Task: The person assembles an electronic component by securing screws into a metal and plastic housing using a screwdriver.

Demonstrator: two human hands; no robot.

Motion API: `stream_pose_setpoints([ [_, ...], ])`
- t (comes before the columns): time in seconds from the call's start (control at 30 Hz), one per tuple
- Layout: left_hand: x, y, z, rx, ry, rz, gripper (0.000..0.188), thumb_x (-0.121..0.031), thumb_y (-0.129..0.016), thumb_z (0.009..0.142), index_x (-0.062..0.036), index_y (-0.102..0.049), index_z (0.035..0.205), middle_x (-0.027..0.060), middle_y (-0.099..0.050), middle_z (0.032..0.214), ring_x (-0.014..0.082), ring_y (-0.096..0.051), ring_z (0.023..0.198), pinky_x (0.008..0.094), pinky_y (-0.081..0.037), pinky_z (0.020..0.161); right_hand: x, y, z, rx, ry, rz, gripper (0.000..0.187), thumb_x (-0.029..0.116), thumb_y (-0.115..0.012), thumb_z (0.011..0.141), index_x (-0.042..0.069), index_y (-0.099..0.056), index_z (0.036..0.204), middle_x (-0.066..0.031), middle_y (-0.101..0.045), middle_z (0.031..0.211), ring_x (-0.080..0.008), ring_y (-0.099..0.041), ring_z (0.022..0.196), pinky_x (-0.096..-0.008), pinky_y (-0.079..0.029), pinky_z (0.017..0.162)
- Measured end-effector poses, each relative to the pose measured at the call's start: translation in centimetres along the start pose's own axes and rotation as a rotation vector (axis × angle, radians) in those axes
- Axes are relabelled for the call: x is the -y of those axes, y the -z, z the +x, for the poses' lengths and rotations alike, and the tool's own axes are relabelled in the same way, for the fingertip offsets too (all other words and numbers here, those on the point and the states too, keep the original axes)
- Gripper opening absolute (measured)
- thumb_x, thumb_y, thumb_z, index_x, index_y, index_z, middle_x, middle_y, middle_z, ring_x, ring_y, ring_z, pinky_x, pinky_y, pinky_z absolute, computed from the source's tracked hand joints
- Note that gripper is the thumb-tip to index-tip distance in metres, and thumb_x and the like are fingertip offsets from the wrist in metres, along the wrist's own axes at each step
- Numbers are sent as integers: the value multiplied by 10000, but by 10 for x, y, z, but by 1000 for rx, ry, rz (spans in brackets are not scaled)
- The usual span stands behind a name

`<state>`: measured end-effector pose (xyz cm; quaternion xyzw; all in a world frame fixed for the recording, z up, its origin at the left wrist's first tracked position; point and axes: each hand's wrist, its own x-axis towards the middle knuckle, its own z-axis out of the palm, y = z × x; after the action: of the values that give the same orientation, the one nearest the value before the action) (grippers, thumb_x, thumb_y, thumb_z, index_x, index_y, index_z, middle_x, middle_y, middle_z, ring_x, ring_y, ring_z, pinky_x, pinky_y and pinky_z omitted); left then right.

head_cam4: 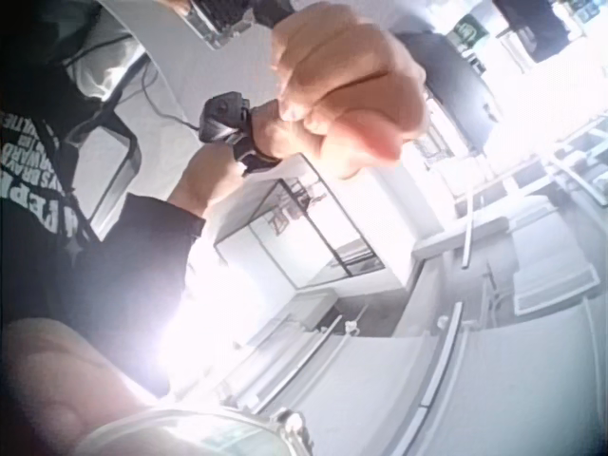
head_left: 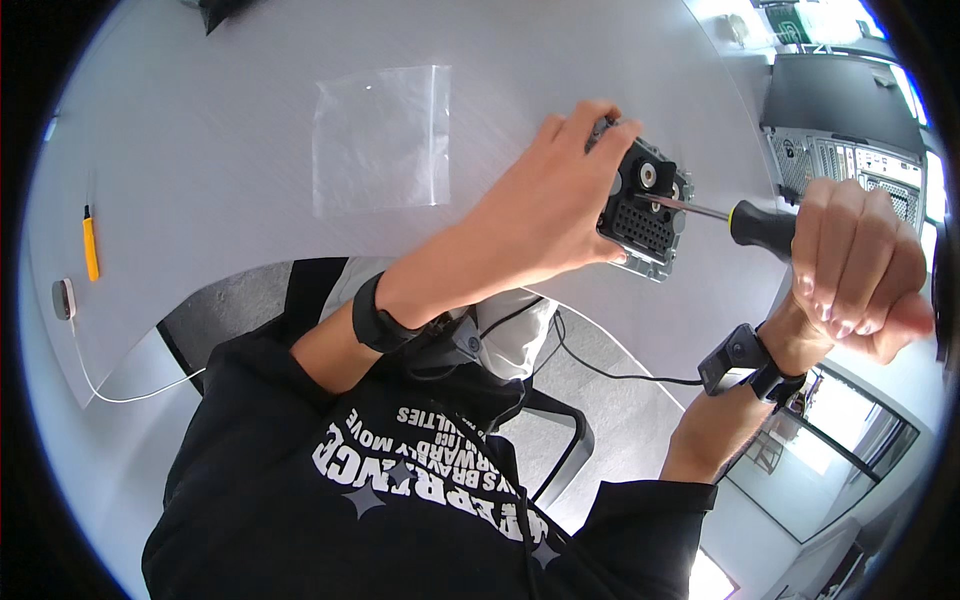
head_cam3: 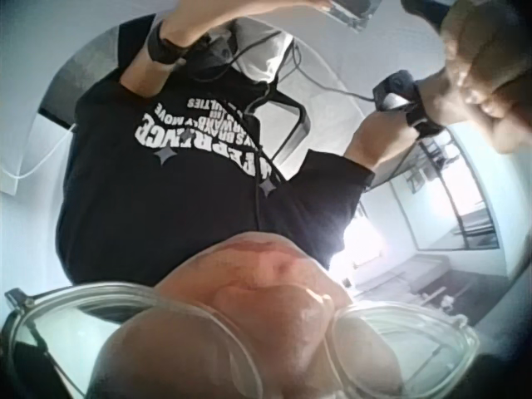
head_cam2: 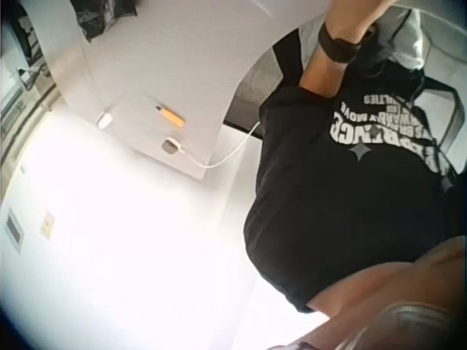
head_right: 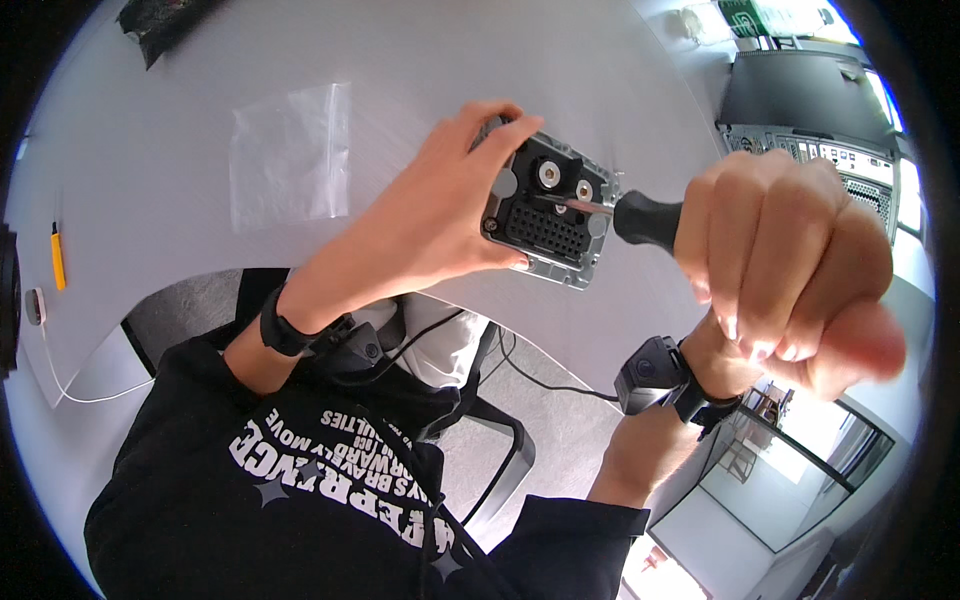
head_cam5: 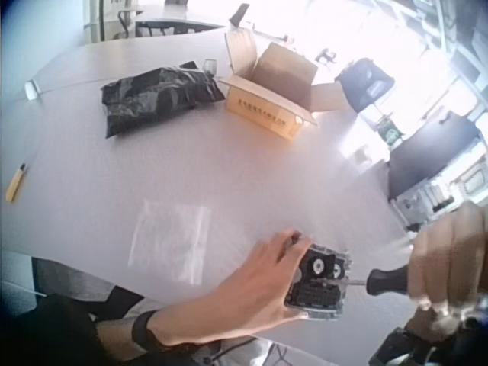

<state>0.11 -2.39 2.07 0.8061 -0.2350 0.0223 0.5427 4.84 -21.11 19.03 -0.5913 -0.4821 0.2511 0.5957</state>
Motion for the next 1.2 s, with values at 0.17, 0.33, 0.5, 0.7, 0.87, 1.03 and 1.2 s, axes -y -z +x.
stream_pose_setpoints([
  [0.17, 1, 4, -1, -45, 23, -1, 867, -161, -879, 617, -51, -418, 1343, 153, -381, 1347, 380, -442, 1235, 435, -452, 1026, 5, -14, 0, -168, -72, -97, 415, 394, -568, 969, 177, -503, 622, 43, -555, 612, -42, -512, 494, -206, -439, 517],
  [0.33, 0, 4, -2, -75, 1, -16, 845, -145, -881, 604, -56, -443, 1321, 145, -392, 1331, 377, -450, 1201, 438, -456, 999, 8, -29, 12, -234, -109, -104, 378, 349, -545, 976, 179, -510, 640, 25, -524, 588, -72, -502, 495, -237, -439, 524],
  [0.5, -1, 4, 0, -99, -11, 45, 842, -150, -890, 583, -56, -462, 1303, 143, -409, 1320, 376, -459, 1118, 445, -456, 968, 7, -48, 13, -471, -52, -142, 366, 326, -513, 935, 194, -463, 598, 17, -496, 562, -81, -435, 467, -245, -380, 497],
  [0.7, -2, 2, 1, -125, -19, 76, 844, -158, -887, 572, -49, -469, 1296, 144, -408, 1327, 376, -462, 1103, 450, -455, 962, 0, -59, 15, -637, 52, -153, 358, 256, -491, 907, 199, -414, 563, 17, -450, 523, -75, -383, 443, -240, -351, 472],
  [0.87, -5, 3, 0, -124, -30, 71, 840, -151, -881, 574, -48, -468, 1298, 142, -415, 1323, 374, -464, 1097, 452, -435, 970, 0, -67, 20, -815, 83, -195, 346, 231, -461, 887, 200, -366, 555, 23, -400, 505, -69, -341, 424, -229, -330, 460],
  [1.03, -6, 1, 0, -145, -43, 76, 845, -157, -880, 570, -55, -471, 1302, 143, -418, 1327, 375, -457, 1108, 457, -412, 983, -2, -76, 27, -897, 121, -272, 356, 213, -456, 899, 201, -343, 562, 30, -366, 515, -68, -317, 433, -238, -306, 451],
  [1.2, -5, 2, -1, -149, -25, 100, 846, -159, -878, 570, -61, -469, 1305, 144, -416, 1332, 386, -451, 1120, 466, -409, 991, -7, -81, 30, -924, 166, -366, 359, 205, -419, 952, 186, -339, 602, 27, -365, 541, -70, -310, 454, -247, -290, 462],
])
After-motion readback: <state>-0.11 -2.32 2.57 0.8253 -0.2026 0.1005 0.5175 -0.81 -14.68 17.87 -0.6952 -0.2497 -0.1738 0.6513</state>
